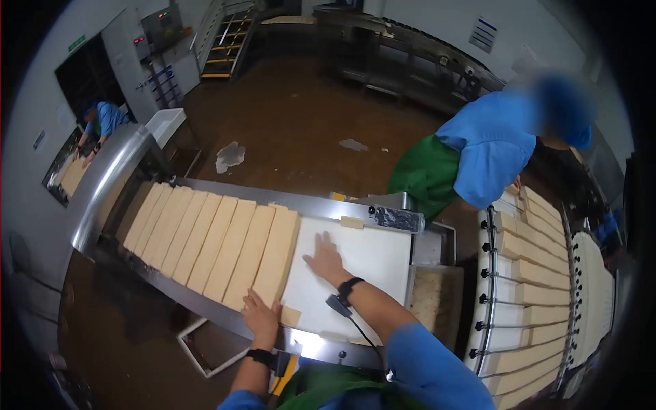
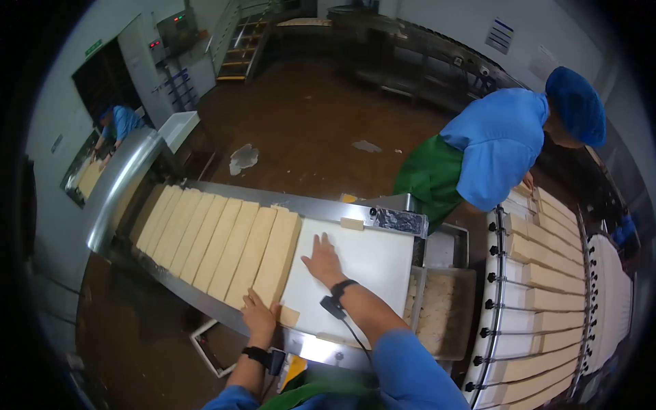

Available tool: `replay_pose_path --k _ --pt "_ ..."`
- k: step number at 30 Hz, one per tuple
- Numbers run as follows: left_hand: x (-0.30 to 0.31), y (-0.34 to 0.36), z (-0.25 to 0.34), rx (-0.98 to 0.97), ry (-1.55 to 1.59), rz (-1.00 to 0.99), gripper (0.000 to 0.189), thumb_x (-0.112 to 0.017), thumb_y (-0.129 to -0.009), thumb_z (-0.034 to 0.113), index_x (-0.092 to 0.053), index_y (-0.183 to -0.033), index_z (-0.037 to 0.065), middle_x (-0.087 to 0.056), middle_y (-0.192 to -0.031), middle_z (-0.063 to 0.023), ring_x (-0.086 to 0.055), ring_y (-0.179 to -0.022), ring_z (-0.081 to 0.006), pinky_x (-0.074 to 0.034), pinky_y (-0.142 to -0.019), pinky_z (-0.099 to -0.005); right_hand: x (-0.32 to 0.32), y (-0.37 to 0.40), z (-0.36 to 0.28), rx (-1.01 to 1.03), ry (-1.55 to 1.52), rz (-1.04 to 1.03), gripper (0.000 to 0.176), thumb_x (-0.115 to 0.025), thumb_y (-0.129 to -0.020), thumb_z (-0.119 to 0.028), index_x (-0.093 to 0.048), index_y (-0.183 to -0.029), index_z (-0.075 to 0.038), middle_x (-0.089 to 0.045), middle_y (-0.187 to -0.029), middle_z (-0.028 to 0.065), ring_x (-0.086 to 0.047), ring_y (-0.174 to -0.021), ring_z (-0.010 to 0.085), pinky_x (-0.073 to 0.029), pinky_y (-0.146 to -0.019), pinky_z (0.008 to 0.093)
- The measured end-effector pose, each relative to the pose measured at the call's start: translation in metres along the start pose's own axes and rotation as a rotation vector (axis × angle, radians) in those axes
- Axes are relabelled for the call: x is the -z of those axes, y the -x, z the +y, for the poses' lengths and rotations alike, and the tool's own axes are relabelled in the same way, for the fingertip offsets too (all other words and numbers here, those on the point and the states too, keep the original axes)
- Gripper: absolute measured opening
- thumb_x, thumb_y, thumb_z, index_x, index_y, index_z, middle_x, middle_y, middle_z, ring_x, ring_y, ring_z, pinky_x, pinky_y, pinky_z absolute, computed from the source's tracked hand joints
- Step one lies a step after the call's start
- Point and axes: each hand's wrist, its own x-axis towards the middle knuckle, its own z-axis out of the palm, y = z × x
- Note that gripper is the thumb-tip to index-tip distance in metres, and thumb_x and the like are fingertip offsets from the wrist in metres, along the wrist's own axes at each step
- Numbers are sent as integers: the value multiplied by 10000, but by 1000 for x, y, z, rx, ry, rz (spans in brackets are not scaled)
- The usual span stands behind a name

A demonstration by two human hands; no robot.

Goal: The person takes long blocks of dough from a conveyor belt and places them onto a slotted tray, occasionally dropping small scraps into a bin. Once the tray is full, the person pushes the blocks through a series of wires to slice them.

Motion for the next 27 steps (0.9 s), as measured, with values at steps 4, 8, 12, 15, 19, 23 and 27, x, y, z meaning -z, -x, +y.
replay_pose_path --k 4,8,12,15,19,23,27 --pt "2 0 -4 -56 -55 -4 899 -613 -776 503 -241 -1366 -64 -408 -1256 -249 -550 -948 -365 -483 -789 -382 -11 -55 -47 32 -94 72 732 -524 -858 -427 -214 -1423 -81 -152 -1483 197 -345 -1262 411 -342 -1019 440" --pt "-9 -6 -8 -160 -78 22 893 -596 -801 487 -214 -1358 -98 -407 -1243 -272 -566 -925 -368 -501 -757 -405 -30 -83 -67 22 -180 165 797 -600 -791 -445 -251 -1412 -88 -199 -1468 200 -337 -1276 375 -330 -1024 425" --pt "-7 -6 -2 -198 -186 26 859 -559 -840 461 -179 -1360 -108 -407 -1228 -291 -566 -910 -384 -507 -745 -412 5 -66 -82 -194 -98 -77 920 -637 -725 -471 -158 -1448 -164 -189 -1479 122 -378 -1218 348 -389 -939 470" --pt "0 -3 0 -245 -72 -14 832 -646 -811 347 -193 -1355 -90 -395 -1212 -287 -542 -953 -407 -491 -774 -419 19 -57 -76 -372 0 -55 943 -664 -694 -426 -164 -1435 -128 -265 -1387 133 -426 -1107 352 -413 -840 523" --pt "18 4 20 -436 222 -150 862 -753 -713 213 -229 -1344 -51 -349 -1205 -276 -473 -1053 -437 -444 -852 -447 51 -20 -10 -532 -121 99 872 -707 -633 -392 -292 -1316 -44 -343 -1194 143 -424 -1058 375 -429 -731 555" --pt "13 13 49 -610 358 -384 957 -765 -677 215 -138 -1365 -9 -325 -1193 -276 -456 -1053 -463 -435 -870 -471 96 28 60 -823 -158 272 866 -705 -636 -420 -307 -1297 -27 -313 -1252 187 -318 -1191 459 -443 -746 603" --pt "10 34 98 -646 311 -427 927 -749 -677 265 -145 -1330 0 -316 -1167 -292 -479 -967 -500 -455 -833 -504 118 85 102 -881 -161 336 891 -705 -657 -423 -256 -1313 -22 -272 -1340 211 -370 -1210 419 -464 -835 505"
